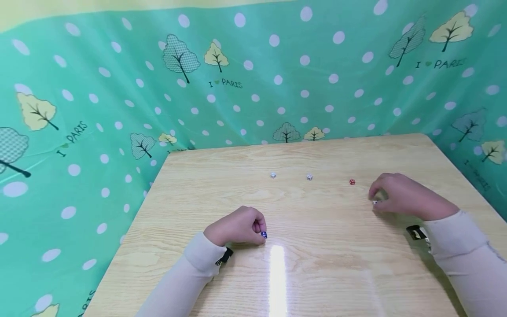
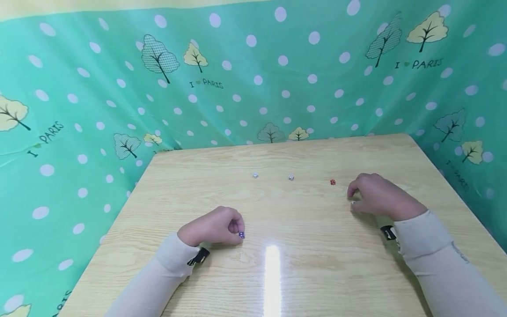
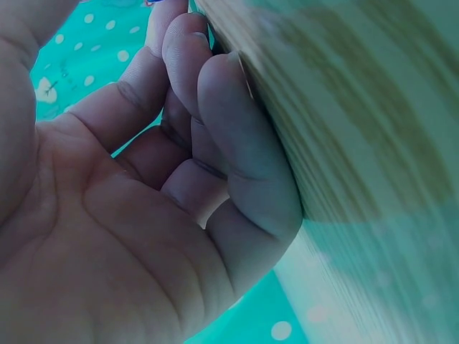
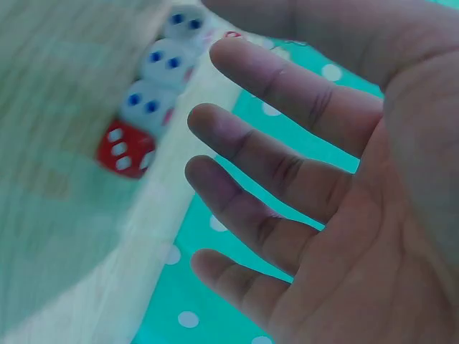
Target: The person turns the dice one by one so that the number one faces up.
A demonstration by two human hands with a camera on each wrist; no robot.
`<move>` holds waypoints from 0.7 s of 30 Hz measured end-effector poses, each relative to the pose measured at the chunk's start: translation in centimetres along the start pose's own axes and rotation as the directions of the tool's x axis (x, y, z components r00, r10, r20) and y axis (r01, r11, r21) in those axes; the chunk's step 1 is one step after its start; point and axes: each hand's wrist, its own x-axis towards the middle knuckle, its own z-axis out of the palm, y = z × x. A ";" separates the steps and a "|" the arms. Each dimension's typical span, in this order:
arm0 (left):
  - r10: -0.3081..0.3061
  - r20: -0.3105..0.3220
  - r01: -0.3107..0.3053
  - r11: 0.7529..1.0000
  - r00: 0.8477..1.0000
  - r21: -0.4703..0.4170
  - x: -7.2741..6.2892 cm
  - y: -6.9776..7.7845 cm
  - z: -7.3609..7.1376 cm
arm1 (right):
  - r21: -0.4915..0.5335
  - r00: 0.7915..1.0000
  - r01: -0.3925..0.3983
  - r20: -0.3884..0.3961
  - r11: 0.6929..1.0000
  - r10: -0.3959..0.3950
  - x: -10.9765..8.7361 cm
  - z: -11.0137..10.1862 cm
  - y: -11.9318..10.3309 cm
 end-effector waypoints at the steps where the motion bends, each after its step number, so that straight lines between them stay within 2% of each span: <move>1: 0.001 0.000 -0.001 1.000 1.000 0.001 0.0 0.0 0.0 | 0.001 1.000 0.012 -0.007 1.000 -0.012 0.0 -0.1 -0.1; 6: -0.009 0.007 0.009 1.000 1.000 -0.002 -0.1 0.3 0.0 | -0.004 0.997 0.065 -0.049 0.998 -0.065 0.9 -0.5 -1.2; 13: -0.001 0.003 0.001 1.000 1.000 0.000 -0.3 0.3 0.0 | -0.036 0.989 0.121 -0.080 0.992 -0.124 3.2 -0.4 -2.5; 21: 0.001 -0.002 -0.001 1.000 1.000 0.002 -0.4 0.3 0.0 | -0.024 0.992 0.110 -0.058 0.994 -0.111 6.8 0.2 -5.0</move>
